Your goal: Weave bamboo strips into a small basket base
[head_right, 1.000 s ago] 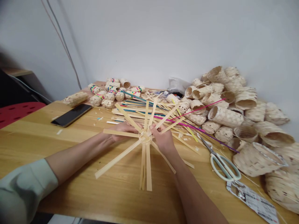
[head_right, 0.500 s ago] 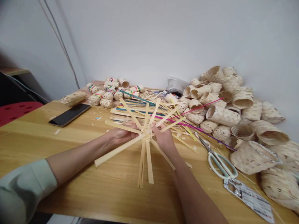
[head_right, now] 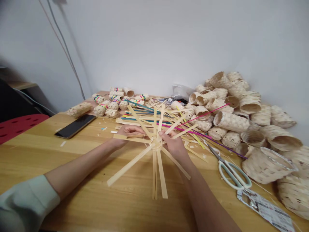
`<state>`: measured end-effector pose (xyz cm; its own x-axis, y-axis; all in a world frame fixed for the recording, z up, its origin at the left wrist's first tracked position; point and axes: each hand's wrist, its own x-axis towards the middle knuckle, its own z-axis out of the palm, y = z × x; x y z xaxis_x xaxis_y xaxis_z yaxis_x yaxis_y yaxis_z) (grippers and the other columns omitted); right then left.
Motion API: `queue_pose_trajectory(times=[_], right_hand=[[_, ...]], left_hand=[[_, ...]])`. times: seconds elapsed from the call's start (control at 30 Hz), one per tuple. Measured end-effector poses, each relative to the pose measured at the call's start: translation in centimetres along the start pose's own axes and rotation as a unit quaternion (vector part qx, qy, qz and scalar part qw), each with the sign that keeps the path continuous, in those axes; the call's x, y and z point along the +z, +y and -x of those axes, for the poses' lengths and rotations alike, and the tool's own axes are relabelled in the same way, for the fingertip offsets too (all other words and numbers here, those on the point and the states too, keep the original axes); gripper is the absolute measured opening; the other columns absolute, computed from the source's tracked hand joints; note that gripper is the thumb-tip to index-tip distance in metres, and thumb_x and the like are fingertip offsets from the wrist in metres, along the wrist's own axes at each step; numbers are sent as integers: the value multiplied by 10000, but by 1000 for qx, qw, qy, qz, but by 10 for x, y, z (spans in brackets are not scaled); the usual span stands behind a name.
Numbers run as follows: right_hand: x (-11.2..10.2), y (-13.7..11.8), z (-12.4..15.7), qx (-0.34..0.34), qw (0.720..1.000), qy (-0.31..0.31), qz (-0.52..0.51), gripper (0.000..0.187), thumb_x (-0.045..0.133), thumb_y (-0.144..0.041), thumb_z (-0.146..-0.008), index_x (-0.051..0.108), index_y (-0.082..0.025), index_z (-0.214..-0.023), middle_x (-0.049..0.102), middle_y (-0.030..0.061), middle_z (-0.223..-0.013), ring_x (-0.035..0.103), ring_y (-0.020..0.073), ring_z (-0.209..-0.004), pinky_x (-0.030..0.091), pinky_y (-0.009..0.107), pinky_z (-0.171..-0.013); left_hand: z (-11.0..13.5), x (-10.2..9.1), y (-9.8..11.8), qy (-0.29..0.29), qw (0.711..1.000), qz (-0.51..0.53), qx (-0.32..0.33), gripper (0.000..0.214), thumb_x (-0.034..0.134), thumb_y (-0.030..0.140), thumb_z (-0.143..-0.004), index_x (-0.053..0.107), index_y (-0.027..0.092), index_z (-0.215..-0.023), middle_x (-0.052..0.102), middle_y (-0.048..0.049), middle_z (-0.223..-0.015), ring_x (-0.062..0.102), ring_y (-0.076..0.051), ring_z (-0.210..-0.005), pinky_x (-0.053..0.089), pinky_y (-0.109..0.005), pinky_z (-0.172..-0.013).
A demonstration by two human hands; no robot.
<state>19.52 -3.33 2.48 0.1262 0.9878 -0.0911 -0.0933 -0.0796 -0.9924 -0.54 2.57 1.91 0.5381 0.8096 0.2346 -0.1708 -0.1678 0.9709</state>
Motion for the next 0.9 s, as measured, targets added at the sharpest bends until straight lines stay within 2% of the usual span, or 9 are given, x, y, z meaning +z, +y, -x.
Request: queue_pose_trajectory(times=[0.17,0.3,0.47,0.6,0.7,0.77,0.8,0.83,0.9], right_hand=[[1,-2,4,17,1000,-12,-22,400,772,-485,-544,599,-206,-773,547,-56,-533,375,66,-388,234,227,-413],[1,-1,3,16,999,-18,-23,395,773,-484,-547,597,-197,-752,554,-55,-539,370,61,-385,263,230,-424],[0,0,2,20,999,-15,-29,382,775,-465,-552,607,-206,-777,562,-51,-541,401,79,-396,299,243,-438],[-1,-2,2,23,998,2,-58,403,784,-453,-525,618,-198,-789,599,-22,-585,503,124,-472,381,264,-487],[-5,-6,0,-19,996,66,-48,401,769,-465,-526,611,-197,-778,577,-32,-554,511,132,-484,403,269,-502],[-8,-8,-2,-77,989,120,-27,370,748,-465,-545,603,-191,-747,577,-32,-568,517,128,-519,411,262,-527],[-9,-10,-4,-104,984,146,-11,350,739,-456,-554,598,-186,-726,580,-29,-578,518,124,-537,415,259,-544],[-10,-11,-4,-127,977,169,6,329,730,-442,-560,594,-181,-707,580,-28,-585,518,122,-553,419,258,-561],[-9,-13,-4,-153,969,190,37,286,711,-409,-575,585,-177,-682,577,-24,-588,520,123,-575,422,258,-577]], left_hand=[[1,5,0,12,1000,-3,24,217,749,354,-653,739,163,-756,731,-65,-844,671,-166,-761,510,-265,-743],[1,7,3,-15,999,13,37,220,746,349,-665,734,151,-761,724,-65,-835,663,-155,-767,503,-262,-756],[2,15,-2,0,996,90,-12,263,775,347,-626,701,137,-766,705,-56,-769,653,-158,-706,512,-297,-745],[3,18,-8,-5,991,112,-73,315,720,390,-684,691,128,-858,702,-81,-848,652,-167,-759,504,-328,-791],[5,0,7,-51,987,-34,-151,358,646,453,-740,688,117,-857,695,-77,-794,632,-142,-697,496,-280,-711],[9,-20,34,-143,948,-220,-180,347,612,459,-765,694,123,-792,678,-55,-719,597,-124,-634,456,-227,-609],[12,-28,52,-163,921,-301,-184,339,611,461,-761,692,131,-755,666,-42,-678,581,-119,-602,432,-212,-569],[15,-35,71,-165,897,-367,-186,342,598,465,-766,685,139,-718,655,-31,-642,569,-116,-573,410,-204,-541],[20,-38,108,-126,872,-446,-158,357,543,465,-802,672,153,-687,632,-11,-594,539,-101,-525,374,-196,-514]])
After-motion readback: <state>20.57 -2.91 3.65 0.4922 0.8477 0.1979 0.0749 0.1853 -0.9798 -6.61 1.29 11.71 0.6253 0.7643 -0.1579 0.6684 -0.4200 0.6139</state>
